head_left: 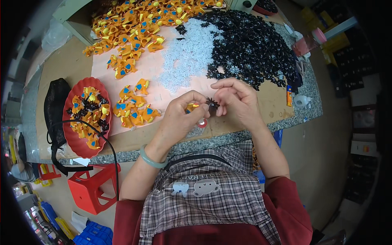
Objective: The person assembles craft figurines by gluing small decorative pieces onto them by hand. The person also adjusts and fastens a buckle on a strap before assembling additional figurines.
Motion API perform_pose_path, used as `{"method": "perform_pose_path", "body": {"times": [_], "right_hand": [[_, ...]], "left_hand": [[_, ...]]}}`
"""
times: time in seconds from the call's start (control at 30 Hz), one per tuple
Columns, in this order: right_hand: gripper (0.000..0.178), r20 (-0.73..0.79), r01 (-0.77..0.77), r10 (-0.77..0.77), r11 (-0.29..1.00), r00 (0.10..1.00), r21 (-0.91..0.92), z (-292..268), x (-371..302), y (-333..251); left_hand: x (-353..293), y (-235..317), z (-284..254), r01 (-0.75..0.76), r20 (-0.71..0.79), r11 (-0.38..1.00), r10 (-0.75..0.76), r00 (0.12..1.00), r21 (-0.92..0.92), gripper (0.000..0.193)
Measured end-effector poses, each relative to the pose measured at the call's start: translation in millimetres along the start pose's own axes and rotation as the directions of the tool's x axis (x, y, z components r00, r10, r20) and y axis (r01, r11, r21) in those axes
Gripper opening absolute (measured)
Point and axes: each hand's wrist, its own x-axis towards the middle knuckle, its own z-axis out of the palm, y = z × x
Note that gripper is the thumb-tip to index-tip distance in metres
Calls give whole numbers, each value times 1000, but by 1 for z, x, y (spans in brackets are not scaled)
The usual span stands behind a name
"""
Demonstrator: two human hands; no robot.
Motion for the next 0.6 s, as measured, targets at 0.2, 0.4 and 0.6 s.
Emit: {"method": "perform_pose_path", "body": {"times": [0.2, 0.4, 0.6], "right_hand": [[19, -50, 39, -33, 992, 998, 123, 23, -10, 9], [19, -14, -92, 94, 993, 996, 76, 32, -15, 0], [19, 84, 402, -406, 815, 910, -417, 23, -8, 6]], "left_hand": [[-15, -4, -4, 15, -167, 989, -40, 985, -149, 8], [-19, -4, 1, -47, -202, 988, 16, 979, -149, 10], [-26, -2, -5, 65, -136, 940, -116, 984, -334, 12]]}}
